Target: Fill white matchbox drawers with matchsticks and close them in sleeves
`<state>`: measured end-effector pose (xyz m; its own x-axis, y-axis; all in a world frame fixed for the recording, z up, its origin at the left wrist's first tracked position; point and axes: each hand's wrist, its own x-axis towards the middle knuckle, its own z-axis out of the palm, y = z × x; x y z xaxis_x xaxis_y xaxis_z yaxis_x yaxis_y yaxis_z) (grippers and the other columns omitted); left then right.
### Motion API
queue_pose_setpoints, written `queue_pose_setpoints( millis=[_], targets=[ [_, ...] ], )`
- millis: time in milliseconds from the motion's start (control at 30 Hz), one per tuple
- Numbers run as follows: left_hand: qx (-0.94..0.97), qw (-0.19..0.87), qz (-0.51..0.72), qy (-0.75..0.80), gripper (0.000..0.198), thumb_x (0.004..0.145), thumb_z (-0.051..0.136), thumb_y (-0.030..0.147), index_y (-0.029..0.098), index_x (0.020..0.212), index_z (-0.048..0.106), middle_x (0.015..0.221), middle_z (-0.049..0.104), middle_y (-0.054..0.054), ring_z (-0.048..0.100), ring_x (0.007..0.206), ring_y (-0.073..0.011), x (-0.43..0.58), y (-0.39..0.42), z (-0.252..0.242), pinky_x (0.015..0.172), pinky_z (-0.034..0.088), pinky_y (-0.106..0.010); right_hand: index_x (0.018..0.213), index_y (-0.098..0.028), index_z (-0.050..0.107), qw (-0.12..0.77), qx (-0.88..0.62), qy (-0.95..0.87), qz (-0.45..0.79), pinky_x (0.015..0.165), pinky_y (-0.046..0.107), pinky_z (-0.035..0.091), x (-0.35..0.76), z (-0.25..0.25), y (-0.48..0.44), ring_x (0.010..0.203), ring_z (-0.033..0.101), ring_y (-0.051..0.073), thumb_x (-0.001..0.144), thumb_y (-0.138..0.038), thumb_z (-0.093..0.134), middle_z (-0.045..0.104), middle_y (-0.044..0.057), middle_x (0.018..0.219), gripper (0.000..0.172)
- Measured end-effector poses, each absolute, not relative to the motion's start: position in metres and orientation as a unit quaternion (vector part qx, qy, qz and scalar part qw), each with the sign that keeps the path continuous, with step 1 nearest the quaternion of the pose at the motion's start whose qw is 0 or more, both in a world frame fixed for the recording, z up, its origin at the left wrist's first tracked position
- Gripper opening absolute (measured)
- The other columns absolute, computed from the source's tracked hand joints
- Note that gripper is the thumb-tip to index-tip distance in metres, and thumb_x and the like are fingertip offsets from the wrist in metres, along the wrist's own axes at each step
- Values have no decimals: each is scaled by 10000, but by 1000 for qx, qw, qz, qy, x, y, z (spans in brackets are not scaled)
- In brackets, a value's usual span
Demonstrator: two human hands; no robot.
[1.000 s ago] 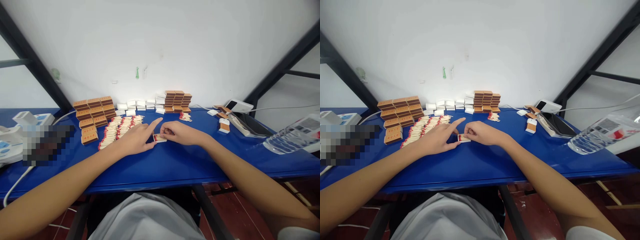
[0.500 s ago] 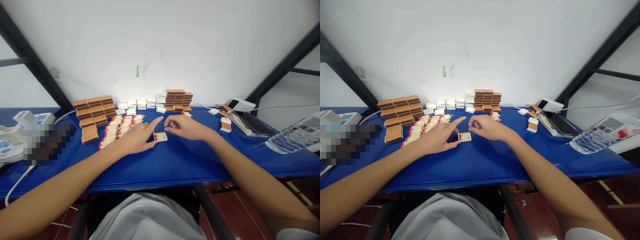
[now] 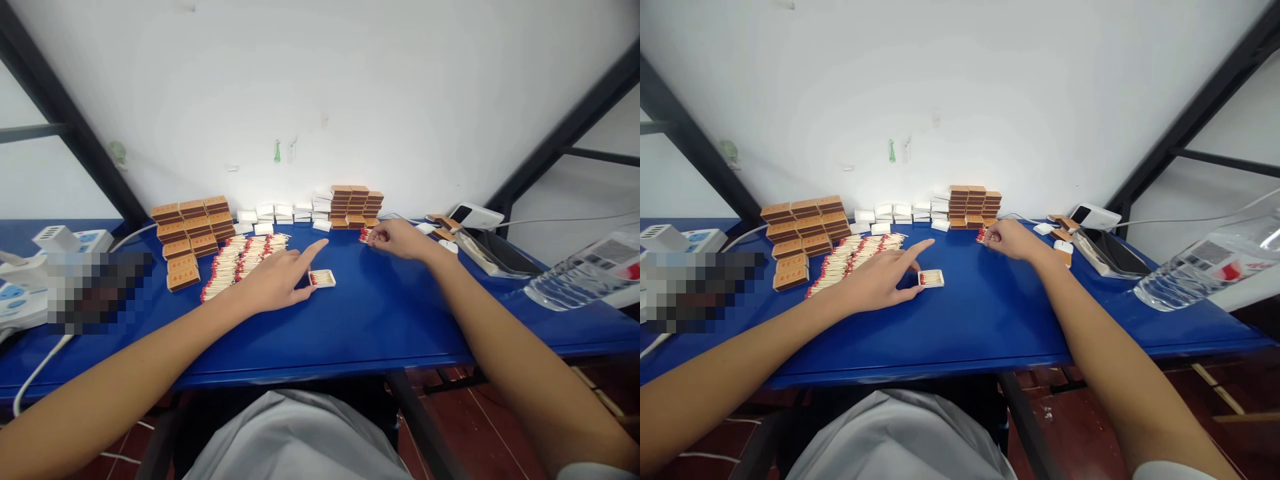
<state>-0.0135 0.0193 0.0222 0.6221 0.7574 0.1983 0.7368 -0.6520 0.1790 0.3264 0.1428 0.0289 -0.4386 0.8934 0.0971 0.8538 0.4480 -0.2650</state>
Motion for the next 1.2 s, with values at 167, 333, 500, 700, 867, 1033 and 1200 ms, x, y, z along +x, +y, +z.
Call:
queue_pose_setpoints(
  millis=[167, 333, 500, 700, 867, 1033, 1200],
  targets=[
    [900, 37, 122, 417, 883, 1018, 627, 385, 247, 1744, 143, 1163, 751, -100, 697, 1127, -318, -13, 19, 21, 978, 549, -449, 889, -158, 761, 134, -492, -854, 106, 672, 314, 414, 325, 21, 147, 696, 610, 195, 880, -322, 594, 758, 87, 820, 234],
    [901, 37, 119, 416, 875, 1026, 612, 392, 237, 1745, 137, 1162, 748, -103, 699, 1117, -314, -13, 20, 21, 984, 548, -449, 848, -183, 733, 139, -486, -859, 82, 654, 315, 377, 324, 21, 147, 656, 565, 187, 909, -368, 598, 714, 62, 746, 237],
    [903, 36, 127, 409, 872, 1026, 609, 403, 251, 1745, 139, 1157, 751, -99, 704, 1106, -309, -15, 21, 19, 962, 550, -431, 820, -190, 714, 145, -492, -853, 99, 665, 317, 397, 320, 20, 145, 654, 571, 190, 907, -402, 619, 705, 62, 730, 249],
    [901, 36, 125, 414, 868, 1021, 621, 397, 258, 1742, 157, 1154, 749, -94, 704, 1096, -305, -14, 21, 18, 969, 548, -430, 805, -199, 649, 128, -514, -841, 110, 659, 307, 415, 316, 20, 144, 669, 582, 185, 900, -364, 621, 705, 65, 764, 192],
    [900, 39, 129, 414, 875, 1020, 629, 391, 253, 1744, 158, 1152, 753, -103, 703, 1097, -312, -14, 21, 19, 964, 549, -438, 852, -195, 661, 139, -492, -849, 137, 644, 313, 402, 309, 27, 133, 653, 542, 179, 935, -381, 596, 656, 43, 740, 213],
    [899, 32, 144, 412, 884, 1007, 635, 375, 265, 1743, 158, 1135, 760, -89, 711, 1049, -293, -15, 21, 19, 956, 550, -423, 935, -201, 708, 179, -429, -863, 200, 645, 314, 395, 278, 40, 100, 666, 515, 176, 971, -533, 627, 600, 11, 732, 343],
    [898, 42, 147, 413, 890, 998, 638, 365, 253, 1735, 152, 1173, 766, -88, 703, 1096, -305, -14, 22, 19, 977, 548, -437, 919, -212, 688, 195, -331, -882, 273, 657, 307, 392, 241, 38, 71, 676, 477, 162, 994, -510, 637, 561, -11, 748, 311]
  ],
)
